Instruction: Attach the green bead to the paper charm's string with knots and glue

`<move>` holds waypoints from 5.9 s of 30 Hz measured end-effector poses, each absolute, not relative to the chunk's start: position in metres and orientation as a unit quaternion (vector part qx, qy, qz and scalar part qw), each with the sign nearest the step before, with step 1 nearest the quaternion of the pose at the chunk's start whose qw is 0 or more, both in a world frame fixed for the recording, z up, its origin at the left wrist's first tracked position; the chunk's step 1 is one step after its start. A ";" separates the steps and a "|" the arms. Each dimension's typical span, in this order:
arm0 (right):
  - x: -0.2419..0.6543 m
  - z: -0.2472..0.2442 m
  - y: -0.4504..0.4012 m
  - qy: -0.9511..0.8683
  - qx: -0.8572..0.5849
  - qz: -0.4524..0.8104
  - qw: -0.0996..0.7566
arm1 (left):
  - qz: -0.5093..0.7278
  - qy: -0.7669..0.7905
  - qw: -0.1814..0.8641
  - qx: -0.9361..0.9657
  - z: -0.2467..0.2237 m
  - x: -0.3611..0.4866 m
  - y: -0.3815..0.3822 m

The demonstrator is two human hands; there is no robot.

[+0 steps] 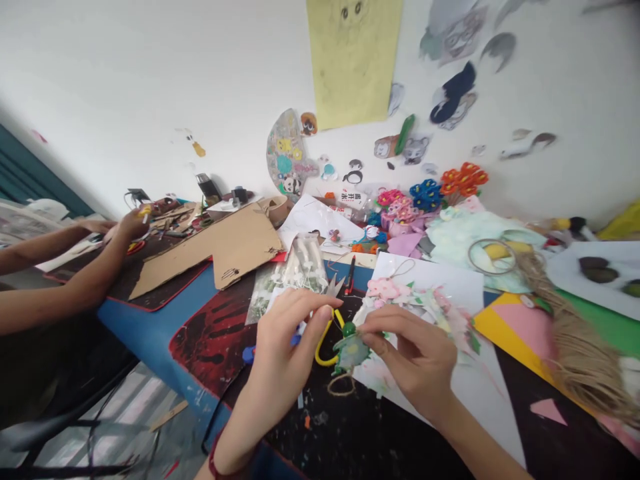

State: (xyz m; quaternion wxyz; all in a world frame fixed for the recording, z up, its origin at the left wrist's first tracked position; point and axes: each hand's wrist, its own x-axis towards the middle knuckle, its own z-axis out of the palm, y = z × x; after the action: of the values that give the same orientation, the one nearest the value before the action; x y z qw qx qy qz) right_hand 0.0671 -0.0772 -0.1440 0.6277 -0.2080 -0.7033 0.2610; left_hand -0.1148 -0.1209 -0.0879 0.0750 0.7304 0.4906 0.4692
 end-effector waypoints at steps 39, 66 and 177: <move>0.125 -0.141 -0.073 -0.737 -0.229 0.097 0.628 | 0.534 0.427 0.094 0.723 -0.118 -0.041 -0.109; 0.126 -0.139 -0.073 -0.744 -0.234 0.073 0.621 | 0.515 0.431 0.098 0.735 -0.118 -0.043 -0.107; 0.133 -0.166 -0.040 -0.493 -0.388 0.451 0.635 | 0.155 0.676 -0.147 0.705 -0.200 -0.212 -0.156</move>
State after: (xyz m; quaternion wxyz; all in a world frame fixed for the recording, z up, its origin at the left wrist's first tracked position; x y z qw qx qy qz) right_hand 0.1326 -0.0400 -0.1660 0.6352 -0.3881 -0.4929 0.4506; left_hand -0.2120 -0.1559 -0.1996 -0.1465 0.7055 0.6759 0.1548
